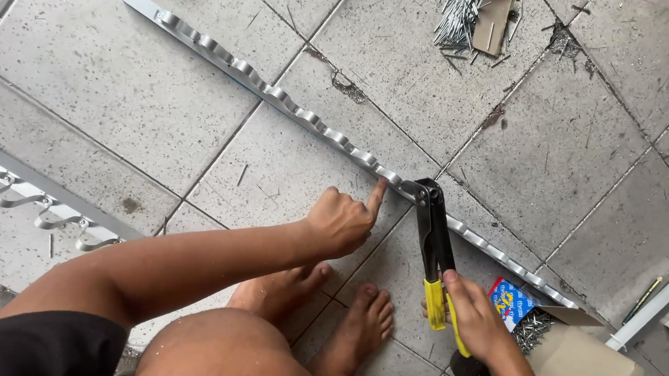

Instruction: Using a hand riveter to join metal strips on the floor.

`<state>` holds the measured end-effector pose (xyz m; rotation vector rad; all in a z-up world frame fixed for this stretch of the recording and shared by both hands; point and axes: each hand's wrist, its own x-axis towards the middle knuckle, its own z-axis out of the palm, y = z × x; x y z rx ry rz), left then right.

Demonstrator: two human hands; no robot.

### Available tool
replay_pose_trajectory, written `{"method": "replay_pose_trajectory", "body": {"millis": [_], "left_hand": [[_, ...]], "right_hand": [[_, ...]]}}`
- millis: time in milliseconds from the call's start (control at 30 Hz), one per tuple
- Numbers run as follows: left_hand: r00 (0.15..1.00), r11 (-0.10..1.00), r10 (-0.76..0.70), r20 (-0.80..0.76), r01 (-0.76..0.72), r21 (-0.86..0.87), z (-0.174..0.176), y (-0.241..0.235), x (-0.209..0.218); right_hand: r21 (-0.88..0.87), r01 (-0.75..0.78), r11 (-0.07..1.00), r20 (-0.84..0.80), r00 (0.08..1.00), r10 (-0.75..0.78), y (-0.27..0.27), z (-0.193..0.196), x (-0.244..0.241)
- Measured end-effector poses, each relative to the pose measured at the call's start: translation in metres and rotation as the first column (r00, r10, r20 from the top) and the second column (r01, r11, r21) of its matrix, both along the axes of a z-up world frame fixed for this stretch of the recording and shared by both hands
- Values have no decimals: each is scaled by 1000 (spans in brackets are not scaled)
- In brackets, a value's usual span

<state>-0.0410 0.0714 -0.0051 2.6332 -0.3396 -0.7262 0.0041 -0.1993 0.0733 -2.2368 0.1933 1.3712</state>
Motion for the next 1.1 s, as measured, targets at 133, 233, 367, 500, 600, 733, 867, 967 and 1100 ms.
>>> {"method": "replay_pose_trajectory", "body": {"millis": [133, 233, 367, 500, 600, 733, 867, 967, 1100], "left_hand": [[999, 1000, -12, -33, 13, 28, -1, -1, 0], [999, 1000, -11, 37, 11, 4, -3, -1, 0], [1000, 994, 22, 11, -20, -112, 5, 8, 4], [904, 746, 264, -335, -412, -523, -13, -1, 3], [627, 282, 74, -775, -759, -587, 7, -14, 23], [365, -139, -240, -899, -930, -341, -1, -54, 41], [419, -384, -250, -873, -870, -308, -41, -88, 30], [505, -424, -190, -842, -816, -394, -60, -97, 22], [591, -396, -152, -792, -771, -499, -54, -93, 23]], "right_hand": [[-155, 65, 986, -114, 990, -83, 19, 16, 16], [-132, -188, 973, -131, 977, 171, 15, 11, 25], [-230, -189, 955, -47, 982, 183, 10, -2, 15], [-172, -216, 961, 223, 942, 252, 5, -30, -11], [-46, -190, 981, 386, 902, 192, -3, -55, -23], [-153, -321, 935, 390, 849, 356, 5, -44, -17], [-315, -472, 823, -3, 868, 496, 16, -6, -1], [-324, -573, 753, -125, 815, 566, 23, 35, 4], [-311, -522, 795, -148, 852, 502, 29, 53, 8]]}}
